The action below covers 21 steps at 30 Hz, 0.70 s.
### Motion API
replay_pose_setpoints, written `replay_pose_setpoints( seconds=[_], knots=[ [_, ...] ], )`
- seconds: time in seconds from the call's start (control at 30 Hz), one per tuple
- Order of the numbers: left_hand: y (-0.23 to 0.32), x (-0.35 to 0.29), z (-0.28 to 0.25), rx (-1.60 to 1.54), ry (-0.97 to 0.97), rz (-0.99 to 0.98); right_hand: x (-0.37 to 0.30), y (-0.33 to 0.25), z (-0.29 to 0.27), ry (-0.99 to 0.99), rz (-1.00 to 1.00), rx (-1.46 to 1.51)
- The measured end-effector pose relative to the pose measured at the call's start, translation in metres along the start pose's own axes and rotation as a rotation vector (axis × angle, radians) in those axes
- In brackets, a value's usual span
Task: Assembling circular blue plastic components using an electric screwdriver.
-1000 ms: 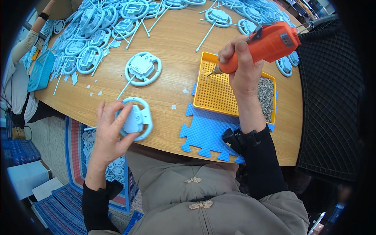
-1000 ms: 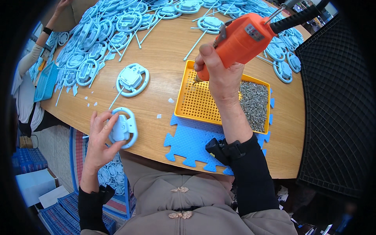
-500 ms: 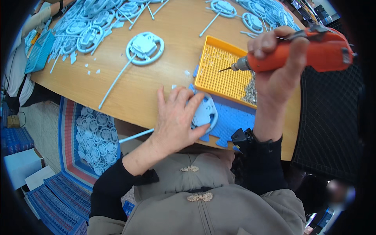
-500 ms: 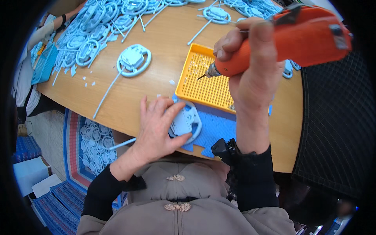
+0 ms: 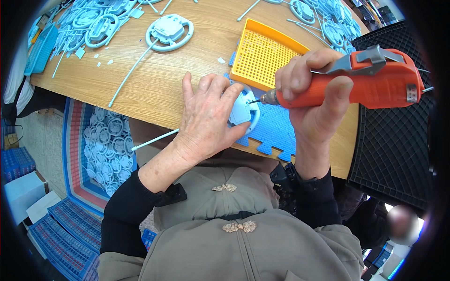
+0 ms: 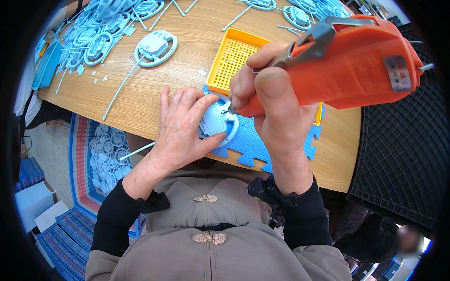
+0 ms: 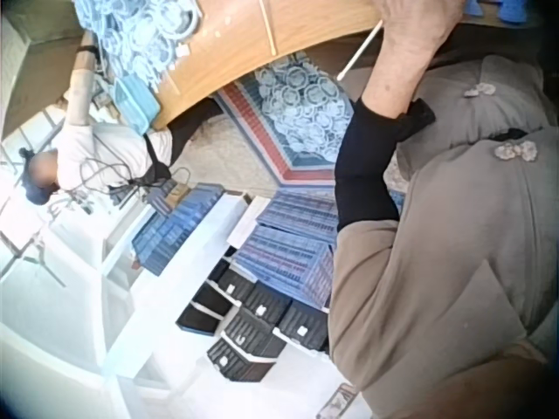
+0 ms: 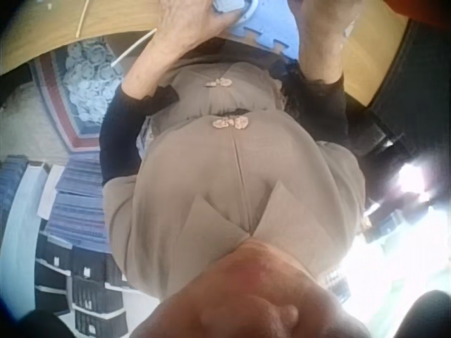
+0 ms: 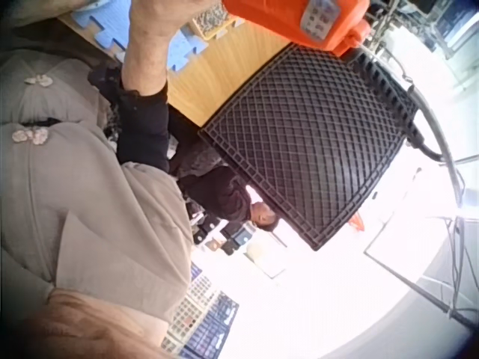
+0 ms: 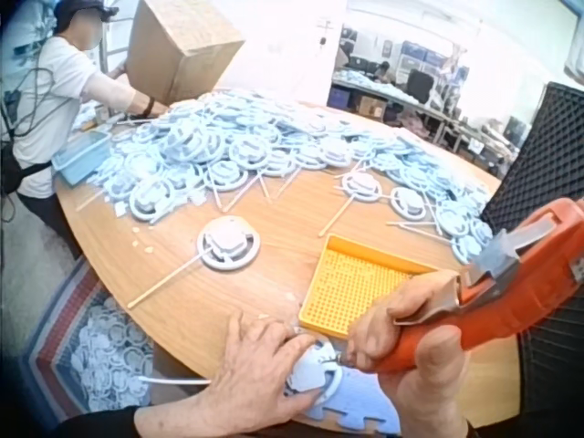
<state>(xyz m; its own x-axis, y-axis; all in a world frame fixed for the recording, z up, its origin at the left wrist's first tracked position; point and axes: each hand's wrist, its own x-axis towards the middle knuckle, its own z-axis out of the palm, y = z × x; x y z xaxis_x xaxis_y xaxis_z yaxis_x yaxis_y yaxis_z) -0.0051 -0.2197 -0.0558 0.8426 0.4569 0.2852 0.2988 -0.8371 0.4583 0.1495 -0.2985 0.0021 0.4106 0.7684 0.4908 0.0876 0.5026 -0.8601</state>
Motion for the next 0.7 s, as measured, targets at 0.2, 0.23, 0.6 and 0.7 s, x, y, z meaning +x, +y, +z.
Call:
replay_pose_setpoints(
  seconds=[0.2,0.23,0.6,0.7],
  knots=[
    [0.001,0.001,-0.001,-0.018,-0.003,-0.005,0.002,-0.001,0.001,-0.02,0.008,-0.04],
    [0.001,0.001,0.0,-0.018,-0.005,-0.006,0.002,-0.002,0.002,-0.038,0.022,-0.051],
    [-0.002,0.003,0.002,-0.037,0.074,0.035,0.005,0.005,0.006,-0.105,0.071,-0.049],
    [-0.006,-0.004,-0.01,-0.044,0.007,0.012,0.011,0.007,0.004,-0.17,0.1,-0.018]
  ],
)
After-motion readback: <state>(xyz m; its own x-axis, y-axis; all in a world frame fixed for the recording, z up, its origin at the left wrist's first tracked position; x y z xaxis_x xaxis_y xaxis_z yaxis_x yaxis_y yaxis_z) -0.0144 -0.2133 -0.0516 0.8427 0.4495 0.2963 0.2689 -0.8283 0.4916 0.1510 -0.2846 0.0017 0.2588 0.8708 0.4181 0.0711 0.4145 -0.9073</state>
